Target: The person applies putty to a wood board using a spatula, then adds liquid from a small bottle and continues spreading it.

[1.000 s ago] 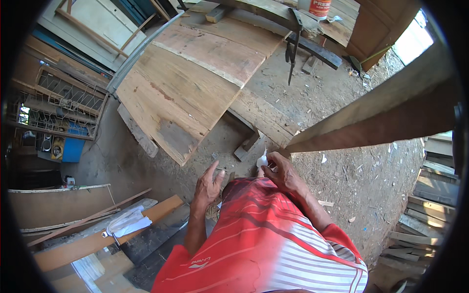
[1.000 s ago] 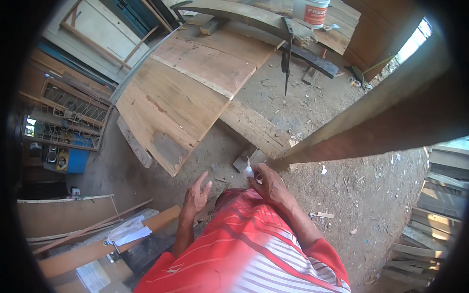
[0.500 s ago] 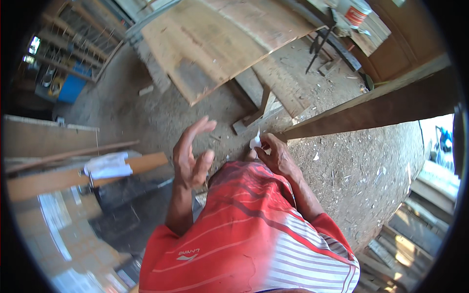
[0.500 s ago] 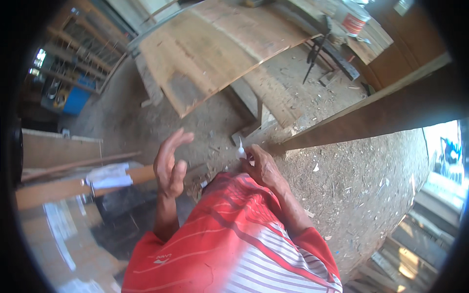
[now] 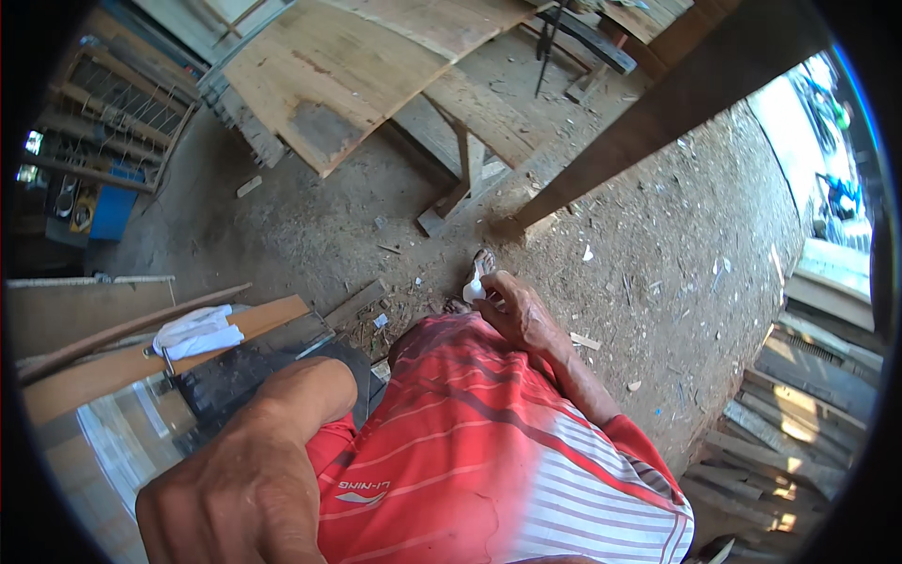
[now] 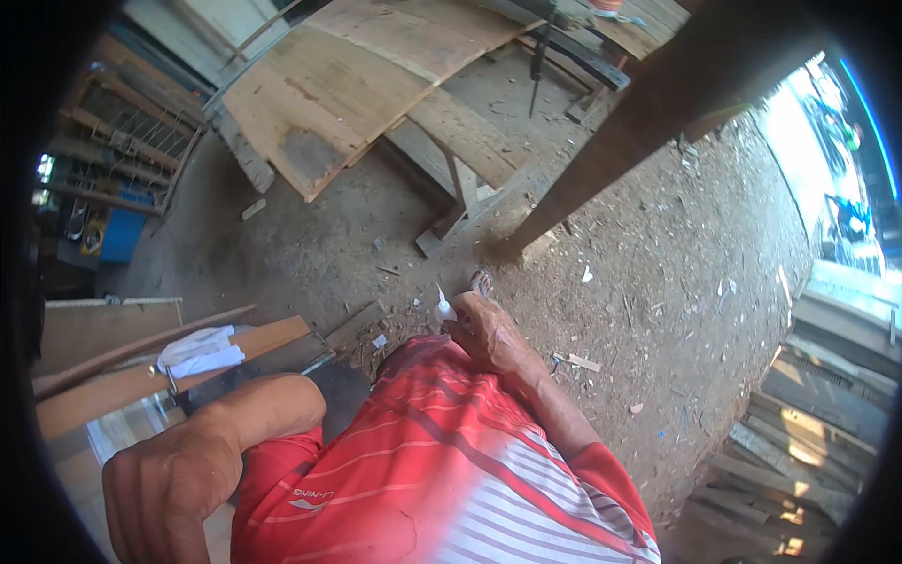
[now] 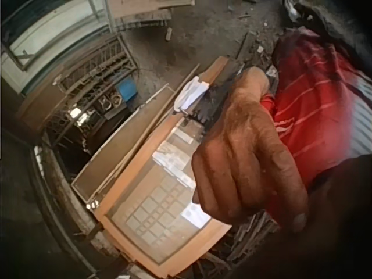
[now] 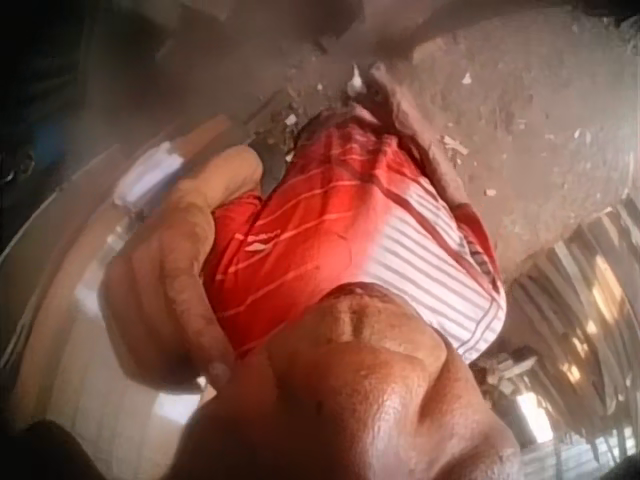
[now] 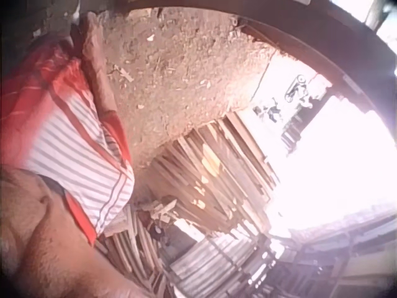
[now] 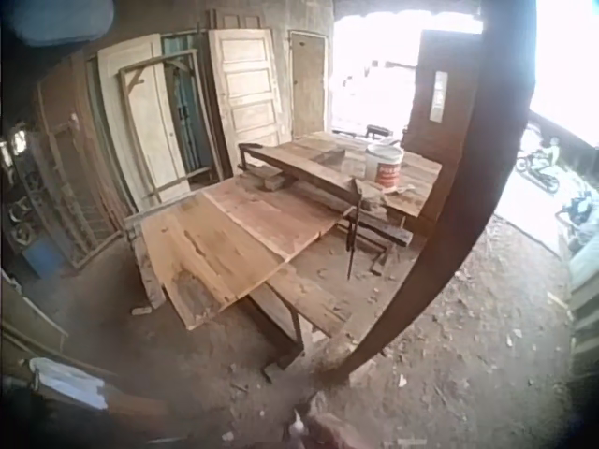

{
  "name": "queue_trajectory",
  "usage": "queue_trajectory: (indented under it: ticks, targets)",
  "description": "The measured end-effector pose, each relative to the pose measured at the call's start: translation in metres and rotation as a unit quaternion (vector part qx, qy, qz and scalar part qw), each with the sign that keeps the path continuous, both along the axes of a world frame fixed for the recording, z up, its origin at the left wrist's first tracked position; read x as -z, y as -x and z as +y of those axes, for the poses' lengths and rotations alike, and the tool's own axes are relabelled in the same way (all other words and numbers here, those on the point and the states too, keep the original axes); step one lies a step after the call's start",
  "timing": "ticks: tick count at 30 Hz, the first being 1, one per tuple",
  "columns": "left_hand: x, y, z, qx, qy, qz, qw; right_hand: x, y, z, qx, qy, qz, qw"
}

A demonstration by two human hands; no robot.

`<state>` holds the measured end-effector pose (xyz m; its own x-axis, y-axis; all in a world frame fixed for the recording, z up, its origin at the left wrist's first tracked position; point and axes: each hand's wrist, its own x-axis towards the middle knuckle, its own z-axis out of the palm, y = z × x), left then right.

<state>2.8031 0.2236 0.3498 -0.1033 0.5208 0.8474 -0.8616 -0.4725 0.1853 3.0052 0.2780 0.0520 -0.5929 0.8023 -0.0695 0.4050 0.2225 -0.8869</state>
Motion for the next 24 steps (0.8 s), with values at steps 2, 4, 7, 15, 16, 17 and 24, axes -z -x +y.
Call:
queue_trajectory:
  ticks: [2, 4, 7, 15, 16, 17, 24]
  targets:
    - [0.000, -0.008, 0.004, 0.025, 0.001, 0.003, 1.000, -0.003, -0.019, -0.009, 0.053, 0.009, 0.012, 0.998]
    - [0.000, -0.018, 0.011, 0.054, 0.003, 0.010, 0.998, -0.002, -0.041, -0.012, 0.088, -0.017, -0.009, 0.996]
    - [-0.001, -0.041, 0.028, 0.099, 0.008, 0.010, 0.995, 0.000, -0.079, -0.017, 0.157, -0.013, -0.020, 0.987]
    - [-0.001, -0.101, 0.093, 0.298, -0.125, 0.076, 0.943, -0.004, -0.156, -0.003, 0.227, -0.024, -0.007, 0.974]
    - [0.007, -0.114, 0.104, 0.328, -0.153, 0.056, 0.931, 0.007, -0.179, 0.000, 0.241, -0.033, 0.009, 0.970]
    - [0.015, -0.131, 0.115, 0.349, -0.176, 0.045, 0.920, 0.014, -0.202, 0.000, 0.279, 0.011, -0.002, 0.960]
    - [0.055, -0.210, 0.211, -0.711, -0.139, 0.231, 0.650, -0.015, -0.318, 0.037, 0.321, -0.041, -0.002, 0.946]
